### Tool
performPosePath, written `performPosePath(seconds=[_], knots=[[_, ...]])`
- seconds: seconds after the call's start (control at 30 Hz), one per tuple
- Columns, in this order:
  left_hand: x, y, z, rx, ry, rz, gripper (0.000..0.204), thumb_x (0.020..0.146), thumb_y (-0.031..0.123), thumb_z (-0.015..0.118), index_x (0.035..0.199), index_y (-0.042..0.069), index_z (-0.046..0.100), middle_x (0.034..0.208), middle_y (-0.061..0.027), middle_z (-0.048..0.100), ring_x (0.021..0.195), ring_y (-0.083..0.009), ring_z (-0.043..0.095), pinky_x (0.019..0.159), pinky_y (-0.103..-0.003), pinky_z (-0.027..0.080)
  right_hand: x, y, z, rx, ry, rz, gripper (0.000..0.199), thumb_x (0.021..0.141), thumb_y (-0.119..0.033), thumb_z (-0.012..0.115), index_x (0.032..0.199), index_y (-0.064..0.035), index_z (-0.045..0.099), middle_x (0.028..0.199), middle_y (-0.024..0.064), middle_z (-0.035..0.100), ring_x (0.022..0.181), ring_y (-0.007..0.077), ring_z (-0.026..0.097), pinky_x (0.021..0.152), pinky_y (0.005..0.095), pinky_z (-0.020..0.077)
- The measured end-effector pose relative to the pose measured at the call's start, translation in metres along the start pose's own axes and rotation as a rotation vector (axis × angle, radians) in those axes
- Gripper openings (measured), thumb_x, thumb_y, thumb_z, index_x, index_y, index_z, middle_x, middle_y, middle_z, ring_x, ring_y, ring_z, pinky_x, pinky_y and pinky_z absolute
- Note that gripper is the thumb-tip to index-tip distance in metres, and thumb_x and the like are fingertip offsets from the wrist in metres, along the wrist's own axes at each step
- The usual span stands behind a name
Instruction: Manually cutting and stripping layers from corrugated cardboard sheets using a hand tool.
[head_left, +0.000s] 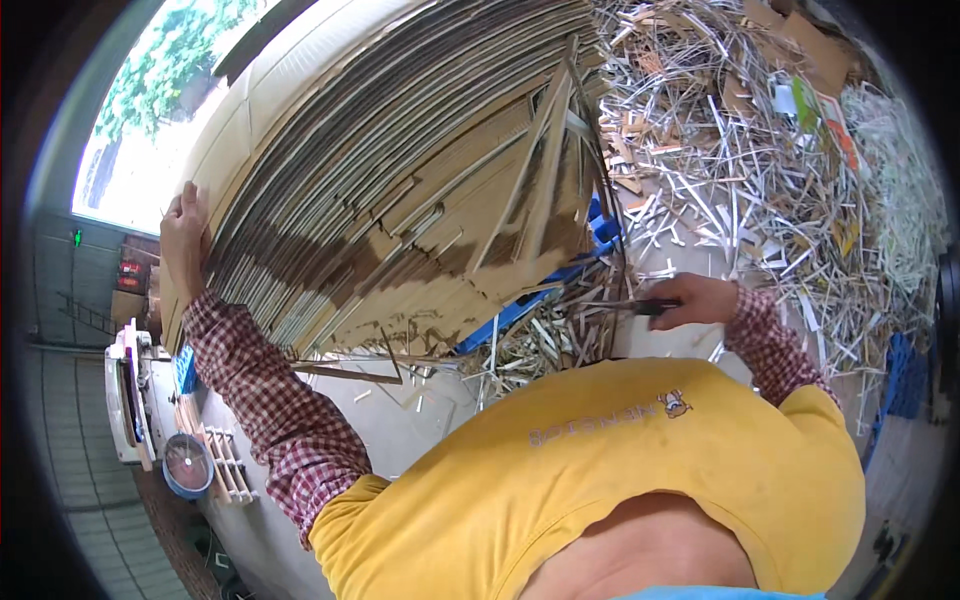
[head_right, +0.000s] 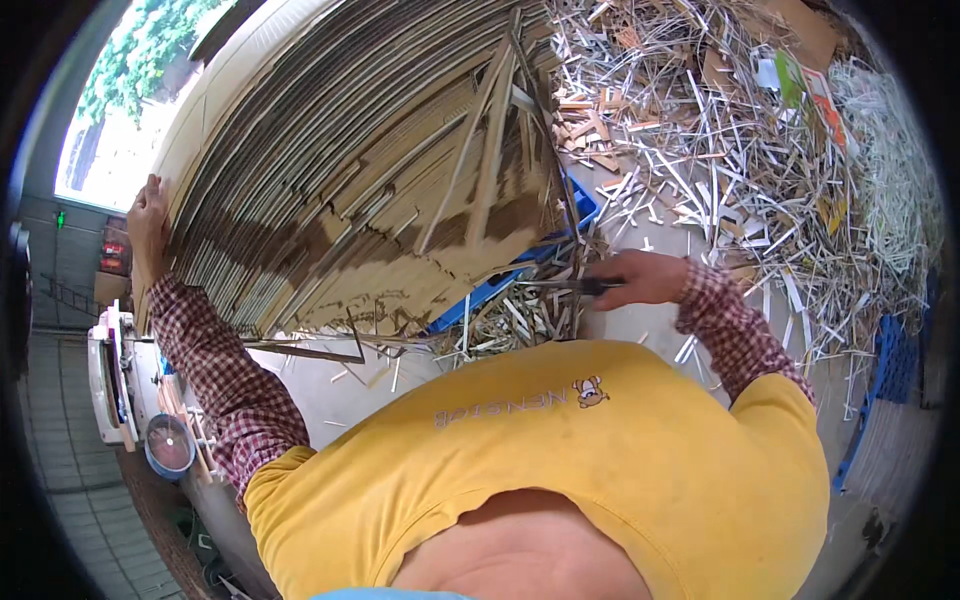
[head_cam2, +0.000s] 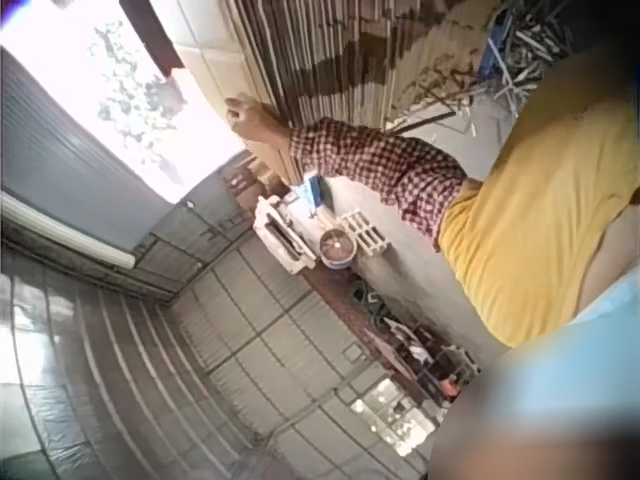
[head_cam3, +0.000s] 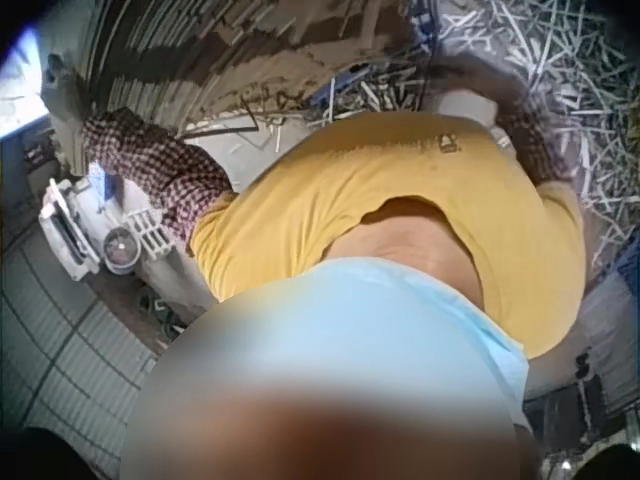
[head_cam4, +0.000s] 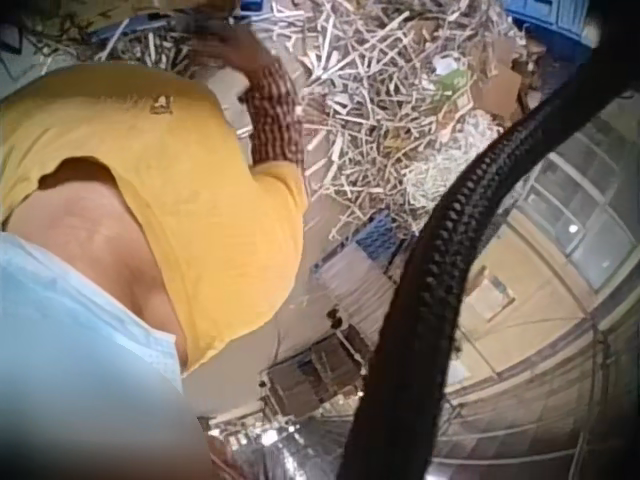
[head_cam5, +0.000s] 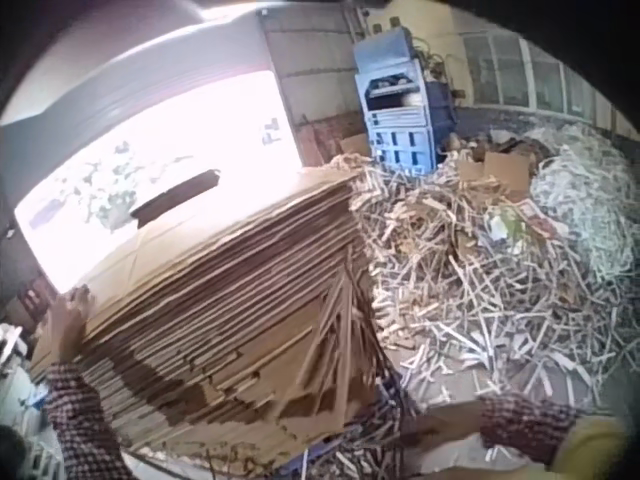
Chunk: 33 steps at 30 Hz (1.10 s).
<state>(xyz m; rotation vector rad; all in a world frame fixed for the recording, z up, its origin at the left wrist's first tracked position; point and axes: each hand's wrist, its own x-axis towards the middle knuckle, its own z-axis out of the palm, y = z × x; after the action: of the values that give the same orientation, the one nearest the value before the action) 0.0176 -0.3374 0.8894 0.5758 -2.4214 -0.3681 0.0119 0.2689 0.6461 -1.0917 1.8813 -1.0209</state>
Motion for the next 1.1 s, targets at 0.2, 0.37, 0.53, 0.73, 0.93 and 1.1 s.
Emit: performPosePath(seconds=[0.2,0.37,0.53,0.73,0.93,1.1], knots=[[-0.011,0.011,-0.008,0.159,0.125,-0.005,0.055,0.083,0.051,0.039,0.097,0.003,0.061,0.086,-0.0193,0.061,0.084,-0.0342,0.056,0.073,-0.039,0.041,0.144,-0.098,-0.041,0.074,0.359,-0.107,0.041,0.08,-0.042,0.053,0.076,-0.0037,0.066,0.066,0.0062,0.057,0.056,0.0133,0.049,0.05,0.0272,0.0368],[-0.017,0.018,-0.009,0.182,0.145,-0.017,0.053,0.083,0.05,0.04,0.093,0.003,0.062,0.08,-0.0188,0.061,0.08,-0.0333,0.057,0.071,-0.038,0.042,0.222,-0.097,-0.074,0.021,0.302,0.073,0.046,0.084,-0.043,0.049,0.077,-0.0015,0.066,0.074,0.0116,0.06,0.065,0.0174,0.055,0.06,0.0311,0.0468],[-0.02,0.02,-0.007,0.194,0.17,-0.046,0.052,0.083,0.05,0.041,0.093,0.003,0.062,0.076,-0.0169,0.062,0.077,-0.0302,0.058,0.069,-0.037,0.042,0.234,-0.109,-0.067,0.069,0.352,0.05,0.047,0.085,-0.042,0.048,0.078,0.0013,0.065,0.081,0.0132,0.062,0.071,0.0187,0.057,0.063,0.0329,0.05],[-0.02,0.024,-0.008,0.201,0.196,-0.047,0.051,0.083,0.05,0.042,0.097,0.005,0.062,0.075,-0.0148,0.062,0.076,-0.0288,0.058,0.068,-0.037,0.042,0.236,-0.098,-0.059,0.147,0.323,0.06,0.049,0.084,-0.042,0.049,0.078,0.0035,0.064,0.079,0.015,0.062,0.067,0.0188,0.057,0.057,0.0315,0.0495],[-0.019,0.022,-0.007,0.201,0.208,-0.022,0.05,0.083,0.05,0.042,0.095,0.006,0.063,0.073,-0.0139,0.061,0.076,-0.0287,0.058,0.068,-0.037,0.042,0.243,-0.103,-0.053,0.178,0.345,0.073,0.045,0.081,-0.041,0.054,0.075,0.003,0.064,0.075,0.0137,0.061,0.066,0.017,0.057,0.054,0.0283,0.048],[-0.016,0.017,-0.005,0.184,0.169,-0.052,0.051,0.083,0.051,0.041,0.096,0.006,0.062,0.078,-0.0154,0.062,0.08,-0.0299,0.058,0.07,-0.038,0.042,0.244,-0.109,-0.042,0.272,0.418,0.048,0.044,0.081,-0.038,0.054,0.073,0.004,0.064,0.069,0.0139,0.06,0.052,0.0167,0.052,0.049,0.0304,0.046]])
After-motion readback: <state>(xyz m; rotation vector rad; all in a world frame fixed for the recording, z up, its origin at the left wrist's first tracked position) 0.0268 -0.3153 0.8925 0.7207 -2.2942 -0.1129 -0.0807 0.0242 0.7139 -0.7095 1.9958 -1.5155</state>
